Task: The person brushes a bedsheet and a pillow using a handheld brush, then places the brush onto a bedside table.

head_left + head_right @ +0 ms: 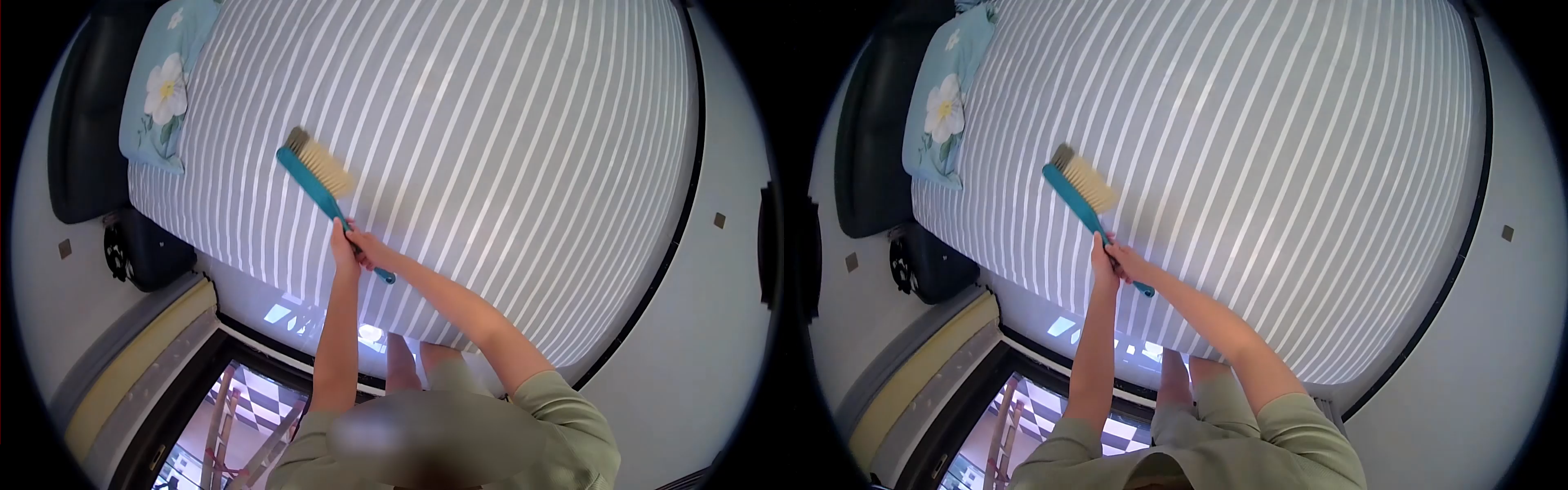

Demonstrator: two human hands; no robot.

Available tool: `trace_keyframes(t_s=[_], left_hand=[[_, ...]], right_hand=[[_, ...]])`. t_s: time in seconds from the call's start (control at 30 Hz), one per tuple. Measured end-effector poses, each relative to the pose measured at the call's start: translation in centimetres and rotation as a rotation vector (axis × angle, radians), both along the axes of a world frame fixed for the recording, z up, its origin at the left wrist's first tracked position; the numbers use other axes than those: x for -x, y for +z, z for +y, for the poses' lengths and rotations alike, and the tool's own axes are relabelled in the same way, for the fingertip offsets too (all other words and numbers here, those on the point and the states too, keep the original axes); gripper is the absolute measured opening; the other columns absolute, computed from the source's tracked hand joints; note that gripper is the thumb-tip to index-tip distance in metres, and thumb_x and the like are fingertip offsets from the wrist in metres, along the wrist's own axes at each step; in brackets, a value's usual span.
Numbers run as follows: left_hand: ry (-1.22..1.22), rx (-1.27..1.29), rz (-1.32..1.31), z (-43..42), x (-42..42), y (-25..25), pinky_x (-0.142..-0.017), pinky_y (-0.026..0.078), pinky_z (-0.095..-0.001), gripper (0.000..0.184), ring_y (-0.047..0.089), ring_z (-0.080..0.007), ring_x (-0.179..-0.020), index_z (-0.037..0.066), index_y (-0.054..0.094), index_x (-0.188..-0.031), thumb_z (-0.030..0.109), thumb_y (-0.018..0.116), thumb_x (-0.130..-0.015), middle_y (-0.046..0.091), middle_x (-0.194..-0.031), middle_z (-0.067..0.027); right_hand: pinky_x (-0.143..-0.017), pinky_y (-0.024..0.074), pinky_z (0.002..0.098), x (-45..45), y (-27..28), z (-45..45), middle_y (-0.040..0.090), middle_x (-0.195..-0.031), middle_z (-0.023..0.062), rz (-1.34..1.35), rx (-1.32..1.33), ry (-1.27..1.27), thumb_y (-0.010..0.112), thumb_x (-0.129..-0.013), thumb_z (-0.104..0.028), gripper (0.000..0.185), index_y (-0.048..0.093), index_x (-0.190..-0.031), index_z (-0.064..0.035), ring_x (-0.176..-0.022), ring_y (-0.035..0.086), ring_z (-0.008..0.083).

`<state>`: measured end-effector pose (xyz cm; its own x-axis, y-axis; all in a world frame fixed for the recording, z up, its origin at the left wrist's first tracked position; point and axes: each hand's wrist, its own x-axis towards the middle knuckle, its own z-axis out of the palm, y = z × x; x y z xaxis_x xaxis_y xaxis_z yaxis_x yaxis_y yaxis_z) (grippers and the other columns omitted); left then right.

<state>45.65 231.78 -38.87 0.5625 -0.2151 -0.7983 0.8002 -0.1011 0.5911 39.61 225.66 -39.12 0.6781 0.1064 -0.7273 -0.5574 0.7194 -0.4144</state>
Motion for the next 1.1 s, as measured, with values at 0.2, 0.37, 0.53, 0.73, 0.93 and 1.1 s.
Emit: trace_keyframes(t_s=[0.2, 0.37, 0.53, 0.73, 0.93, 1.1], left_hand=[[-0.169, -0.150, -0.231, 6.5, 1.9, 2.4, -0.043, 0.031, -0.0218, 0.037, 0.037, -0.0073, -0.049, 0.009, 0.040, -0.064, 0.041, 0.038, -0.082, 0.038, -0.054, 0.0018], [-0.370, 0.086, -0.060, 5.8, 2.6, 5.0, -0.050, 0.034, -0.0218, 0.027, 0.041, -0.0085, -0.057, 0.007, 0.046, -0.074, 0.034, 0.045, -0.081, 0.044, -0.063, -0.0003], [-0.271, 0.214, 0.104, 10.4, 0.5, 3.5, -0.048, 0.038, -0.0231, 0.025, 0.046, -0.0103, -0.057, 0.008, 0.047, -0.079, 0.033, 0.047, -0.080, 0.045, -0.064, -0.0014], [0.115, -0.077, -0.049, 23.4, -1.1, 3.9, -0.046, 0.039, -0.0260, 0.028, 0.044, -0.0141, -0.056, 0.008, 0.044, -0.077, 0.035, 0.045, -0.080, 0.044, -0.067, -0.0042], [0.323, -0.253, -0.165, 30.9, 1.2, 4.2, -0.047, 0.040, -0.0271, 0.030, 0.044, -0.0157, -0.055, 0.004, 0.042, -0.076, 0.034, 0.043, -0.081, 0.043, -0.066, -0.0056], [-0.141, -0.047, -0.114, 28.3, 4.2, 7.5, -0.049, 0.040, -0.0247, 0.027, 0.047, -0.0138, -0.056, 0.005, 0.042, -0.076, 0.032, 0.044, -0.081, 0.041, -0.063, -0.0033]], right_hand=[[-0.030, 0.0200, 0.0182, 2.9, 2.1, 5.0, 0.027, -0.044, -0.0044, 0.004, -0.579, 0.016, 0.036, -0.079, -0.050, 0.041, 0.037, -0.063, -0.0119, -0.033, 0.024, 0.0048], [-0.029, 0.0205, 0.0162, 3.8, 7.0, 7.0, 0.031, -0.045, -0.0045, 0.076, -0.258, -0.352, 0.034, -0.080, -0.048, 0.037, 0.039, -0.077, -0.0120, -0.031, 0.026, 0.0039], [-0.027, 0.0254, 0.0176, 1.2, 4.9, 12.9, 0.035, -0.045, -0.0033, 0.094, 0.079, -0.355, 0.033, -0.081, -0.045, 0.035, 0.040, -0.074, -0.0115, -0.031, 0.031, 0.0043], [-0.028, 0.0277, 0.0184, -2.1, 3.7, 23.8, 0.040, -0.046, -0.0004, 0.005, -0.036, 0.066, 0.031, -0.080, -0.049, 0.041, 0.044, -0.070, -0.0112, -0.034, 0.037, 0.0057], [-0.030, 0.0249, 0.0169, -1.3, 5.2, 29.7, 0.042, -0.047, -0.0005, -0.102, -0.094, 0.333, 0.031, -0.080, -0.048, 0.040, 0.047, -0.077, -0.0114, -0.034, 0.035, 0.0055], [-0.030, 0.0197, 0.0179, 5.1, 7.9, 29.9, 0.032, -0.045, -0.0049, -0.028, 0.025, -0.201, 0.030, -0.083, -0.040, 0.031, 0.040, -0.070, -0.0137, -0.033, 0.027, 0.0044]])
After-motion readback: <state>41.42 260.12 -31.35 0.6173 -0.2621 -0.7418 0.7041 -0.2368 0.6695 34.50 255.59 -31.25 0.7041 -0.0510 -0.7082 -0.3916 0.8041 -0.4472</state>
